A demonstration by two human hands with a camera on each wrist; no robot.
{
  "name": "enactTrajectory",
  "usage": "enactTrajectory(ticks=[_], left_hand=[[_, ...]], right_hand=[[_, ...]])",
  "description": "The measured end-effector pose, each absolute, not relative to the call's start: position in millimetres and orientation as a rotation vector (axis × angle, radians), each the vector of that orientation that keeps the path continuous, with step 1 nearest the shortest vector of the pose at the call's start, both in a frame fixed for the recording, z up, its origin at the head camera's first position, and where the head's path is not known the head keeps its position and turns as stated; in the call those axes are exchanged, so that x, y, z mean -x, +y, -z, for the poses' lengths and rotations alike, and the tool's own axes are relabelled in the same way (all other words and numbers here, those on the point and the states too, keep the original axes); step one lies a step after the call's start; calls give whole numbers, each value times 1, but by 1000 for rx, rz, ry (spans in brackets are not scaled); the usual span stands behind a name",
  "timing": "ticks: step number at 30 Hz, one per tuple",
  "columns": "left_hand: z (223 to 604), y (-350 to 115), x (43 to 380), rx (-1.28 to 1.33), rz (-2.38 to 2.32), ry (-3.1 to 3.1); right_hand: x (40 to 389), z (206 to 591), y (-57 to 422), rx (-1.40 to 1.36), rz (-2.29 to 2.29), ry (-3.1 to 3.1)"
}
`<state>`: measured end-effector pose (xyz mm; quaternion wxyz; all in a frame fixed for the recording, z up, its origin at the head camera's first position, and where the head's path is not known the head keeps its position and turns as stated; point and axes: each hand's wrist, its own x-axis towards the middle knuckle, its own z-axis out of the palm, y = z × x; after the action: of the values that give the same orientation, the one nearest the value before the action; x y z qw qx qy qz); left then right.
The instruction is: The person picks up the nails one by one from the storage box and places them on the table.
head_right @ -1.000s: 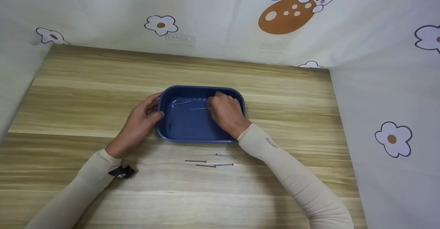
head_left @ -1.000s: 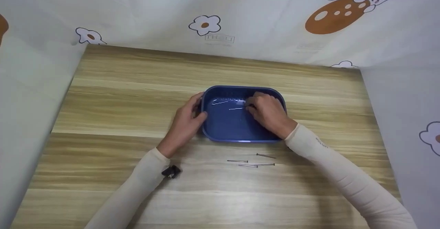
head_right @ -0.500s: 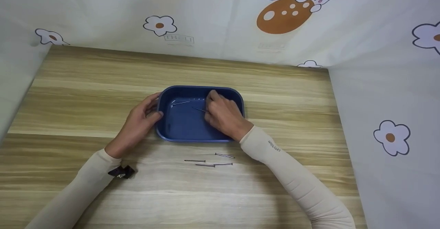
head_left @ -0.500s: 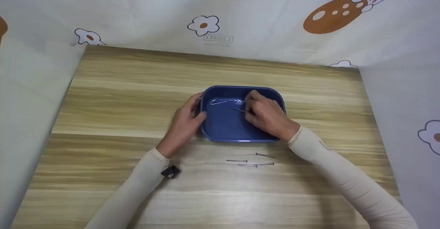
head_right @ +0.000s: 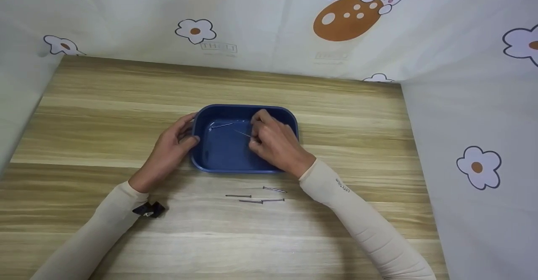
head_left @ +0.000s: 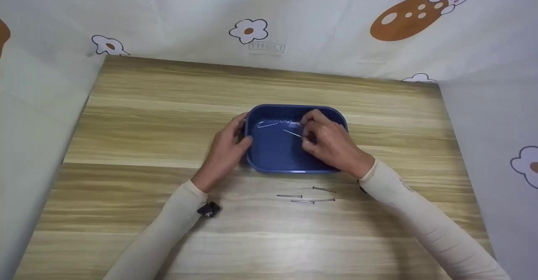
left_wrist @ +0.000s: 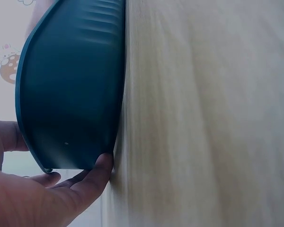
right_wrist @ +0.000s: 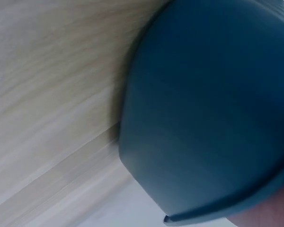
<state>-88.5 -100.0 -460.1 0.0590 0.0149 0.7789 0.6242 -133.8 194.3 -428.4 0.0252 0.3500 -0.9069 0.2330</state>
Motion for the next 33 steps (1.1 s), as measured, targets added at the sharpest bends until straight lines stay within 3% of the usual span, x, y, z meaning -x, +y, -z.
enactTrajectory(ticks=[33], left_hand=[[460,-100,88,-63,-1932,2339]], right_hand=[[83,427,225,-987,-1245,-2544]])
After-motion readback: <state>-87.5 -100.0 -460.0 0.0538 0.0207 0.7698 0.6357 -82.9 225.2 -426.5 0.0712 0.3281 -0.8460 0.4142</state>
